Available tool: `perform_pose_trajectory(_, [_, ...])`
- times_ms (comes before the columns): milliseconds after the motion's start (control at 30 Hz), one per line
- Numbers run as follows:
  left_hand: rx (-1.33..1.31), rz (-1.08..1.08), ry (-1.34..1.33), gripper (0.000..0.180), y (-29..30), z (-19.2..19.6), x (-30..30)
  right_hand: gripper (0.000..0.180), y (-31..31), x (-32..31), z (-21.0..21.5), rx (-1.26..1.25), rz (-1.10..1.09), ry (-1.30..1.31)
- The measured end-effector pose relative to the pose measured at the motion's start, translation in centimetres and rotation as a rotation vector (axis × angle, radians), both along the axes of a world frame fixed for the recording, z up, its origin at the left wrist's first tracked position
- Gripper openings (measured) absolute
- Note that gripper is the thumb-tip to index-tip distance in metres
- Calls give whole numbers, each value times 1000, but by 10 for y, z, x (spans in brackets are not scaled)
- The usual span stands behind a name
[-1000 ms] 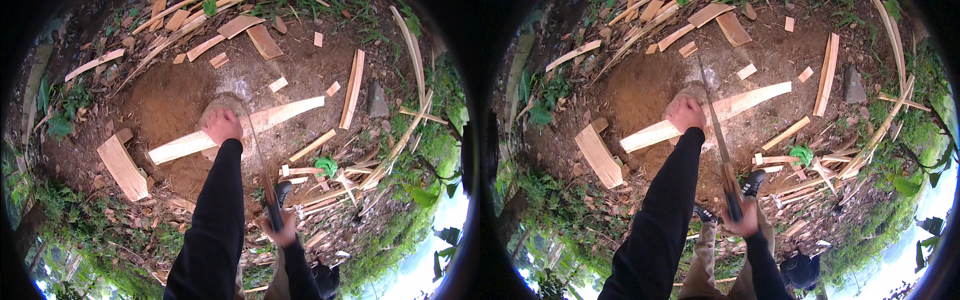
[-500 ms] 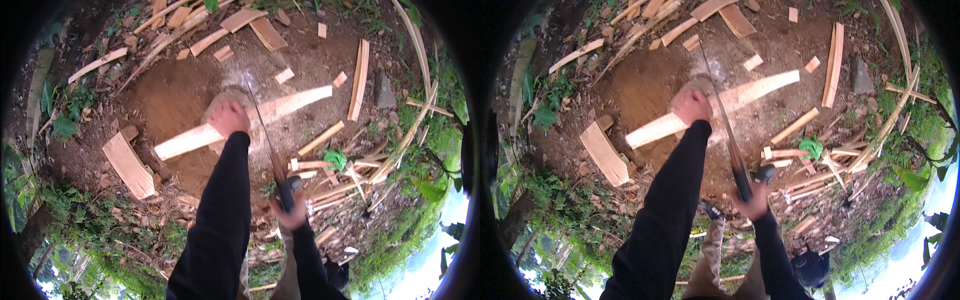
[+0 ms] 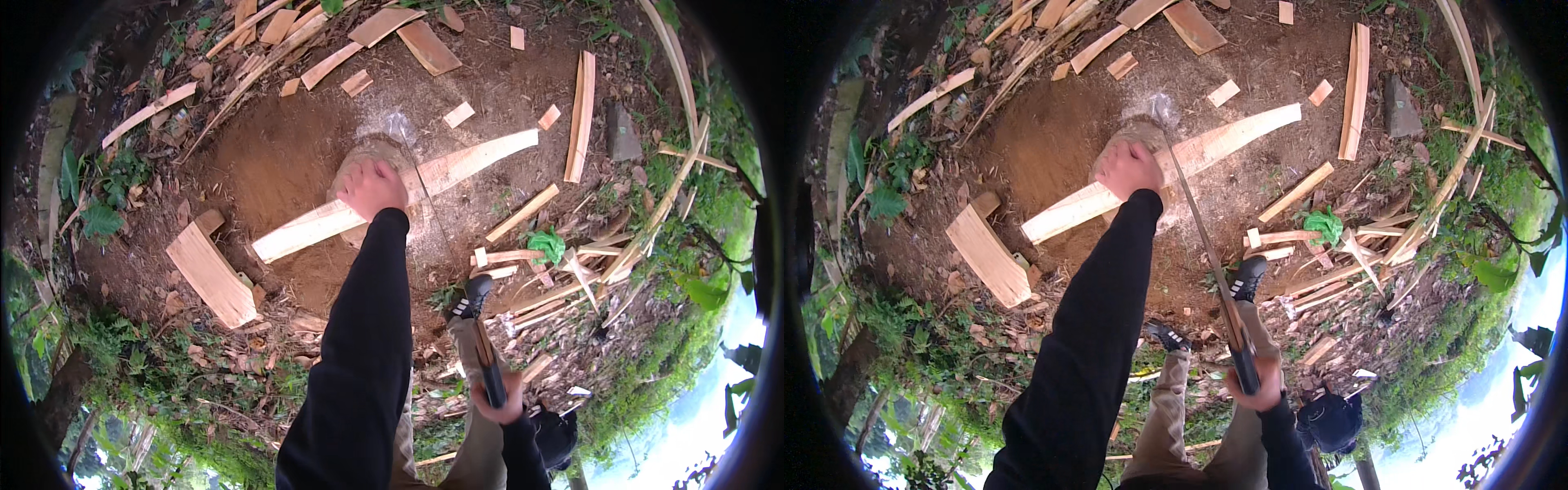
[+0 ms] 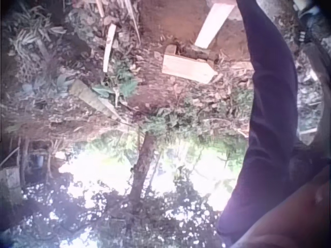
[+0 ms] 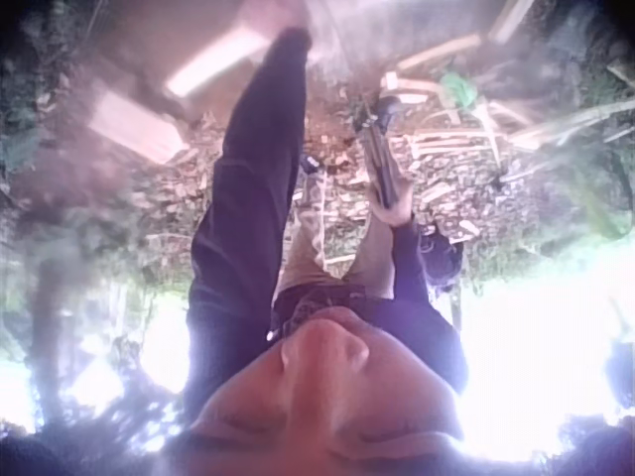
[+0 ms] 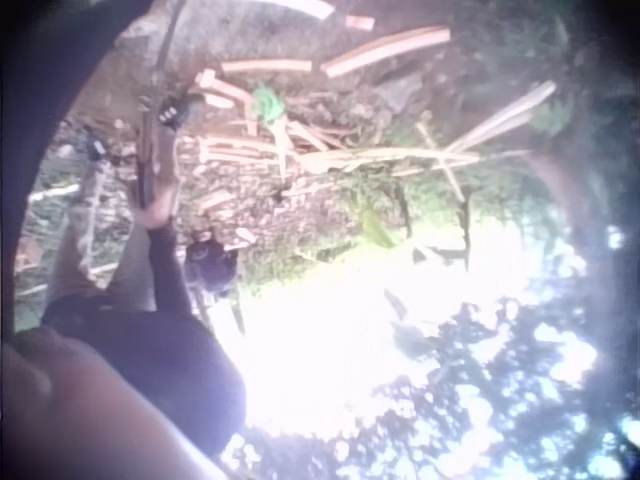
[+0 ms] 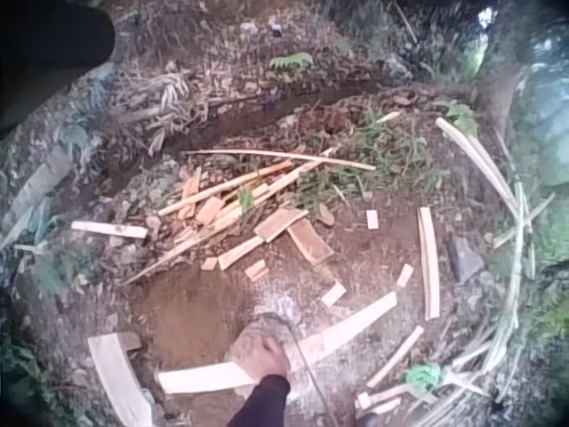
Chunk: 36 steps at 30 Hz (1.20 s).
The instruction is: The person uses a machete to split a piece of wood into smaller sections on a large rock in a forest setting. They repeatedly position the wood, strike it with the blade, and adjust the pieces to continue the splitting process.
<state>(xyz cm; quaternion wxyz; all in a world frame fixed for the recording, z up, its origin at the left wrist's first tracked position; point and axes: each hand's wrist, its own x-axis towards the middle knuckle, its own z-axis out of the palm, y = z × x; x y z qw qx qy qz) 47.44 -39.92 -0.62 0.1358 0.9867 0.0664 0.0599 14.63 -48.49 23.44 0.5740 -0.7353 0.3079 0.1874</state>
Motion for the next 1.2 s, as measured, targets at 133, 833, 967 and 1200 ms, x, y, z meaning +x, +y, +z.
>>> perform_pose_trajectory(133, [-8,10,-4,27,-15,8,10,15,6,24,-51,-81,-8,-79])
perform_pose_trajectory(833, [3,32,-13,23,-9,6,10,19,18,-5,-9,-93,-25,-71])
perform_pose_trajectory(967, [-24,1,-24,24,-20,13,14,16,15,53,-60,-123,-67,-119])
perform_pose_trajectory(1200, [11,-20,-151,18,-1,4,7,24,19,8,-7,-140,-13,-116])
